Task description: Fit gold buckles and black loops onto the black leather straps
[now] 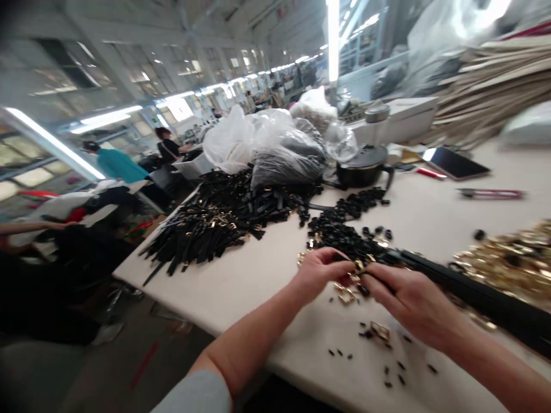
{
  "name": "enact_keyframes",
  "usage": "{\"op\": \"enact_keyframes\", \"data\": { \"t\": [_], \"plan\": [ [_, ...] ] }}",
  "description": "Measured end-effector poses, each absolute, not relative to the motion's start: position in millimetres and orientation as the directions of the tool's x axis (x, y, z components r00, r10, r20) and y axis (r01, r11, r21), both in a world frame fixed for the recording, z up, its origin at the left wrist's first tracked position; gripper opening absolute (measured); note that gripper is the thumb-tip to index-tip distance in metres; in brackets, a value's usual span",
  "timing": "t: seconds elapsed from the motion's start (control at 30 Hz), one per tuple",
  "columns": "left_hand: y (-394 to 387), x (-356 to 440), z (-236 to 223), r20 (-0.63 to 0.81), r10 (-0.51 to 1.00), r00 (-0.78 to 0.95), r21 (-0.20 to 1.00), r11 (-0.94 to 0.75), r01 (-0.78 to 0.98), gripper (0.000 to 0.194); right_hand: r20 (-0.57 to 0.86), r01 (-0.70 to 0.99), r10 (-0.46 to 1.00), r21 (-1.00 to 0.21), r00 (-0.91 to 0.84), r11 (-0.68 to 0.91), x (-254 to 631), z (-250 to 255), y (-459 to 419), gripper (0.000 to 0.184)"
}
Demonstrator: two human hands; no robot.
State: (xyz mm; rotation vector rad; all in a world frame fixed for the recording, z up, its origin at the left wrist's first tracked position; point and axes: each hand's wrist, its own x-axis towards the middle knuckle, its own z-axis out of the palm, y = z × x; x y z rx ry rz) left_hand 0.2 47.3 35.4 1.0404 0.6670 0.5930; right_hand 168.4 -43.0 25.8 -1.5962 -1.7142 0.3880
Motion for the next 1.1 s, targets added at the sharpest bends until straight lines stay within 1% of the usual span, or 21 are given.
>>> {"op": "enact_keyframes", "data": {
  "t": [0.03,0.07,0.2,0.37,0.47,0.6,0.7,0.83,0.97,1.03,1.1],
  "plan": [
    [47,0,36,-0.207,0.722,0.660,0.916,0.380,-0.128,0.050,0.245,0.687,0.970,-0.705,0.004,0.175,164,33,-45,0.035],
    [47,-1,35,-0.206,0.730,0.652,0.918,0.375,-0.130,0.046,0.208,0.669,0.978,-0.727,0.003,0.153,160,39,-45,0.034],
    [46,-2,32,-0.225,0.735,0.640,0.902,0.405,-0.148,0.039,0.167,0.607,0.984,-0.788,0.054,0.101,154,51,-42,0.031],
    [45,-2,35,-0.301,0.681,0.668,0.823,0.539,-0.178,0.041,0.117,0.518,0.991,-0.853,0.061,0.069,156,56,-45,0.030],
    [47,-2,34,-0.342,0.658,0.671,0.784,0.593,-0.183,0.039,0.073,0.487,0.996,-0.873,0.060,0.034,158,60,-46,0.029],
    [48,-3,34,-0.380,0.635,0.673,0.754,0.634,-0.172,0.036,0.033,0.503,0.998,-0.864,0.047,0.005,160,62,-45,0.026],
    [47,-3,35,-0.374,0.636,0.675,0.763,0.625,-0.166,0.036,0.034,0.528,0.998,-0.849,0.059,-0.002,160,62,-44,0.026],
    [45,-2,34,-0.357,0.665,0.656,0.816,0.564,-0.128,0.037,0.045,0.536,0.996,-0.844,0.071,0.000,161,60,-45,0.026],
    [45,-2,33,-0.318,0.704,0.635,0.848,0.511,-0.142,0.036,0.018,0.524,1.000,-0.852,0.013,0.009,165,62,-46,0.022],
    [46,-3,32,-0.294,0.723,0.625,0.862,0.483,-0.154,0.034,0.005,0.547,1.000,-0.837,-0.002,0.005,167,64,-46,0.021],
    [46,-2,31,-0.265,0.738,0.621,0.881,0.447,-0.155,0.032,0.027,0.590,1.000,-0.807,0.008,0.017,167,64,-46,0.022]
  ]
}}
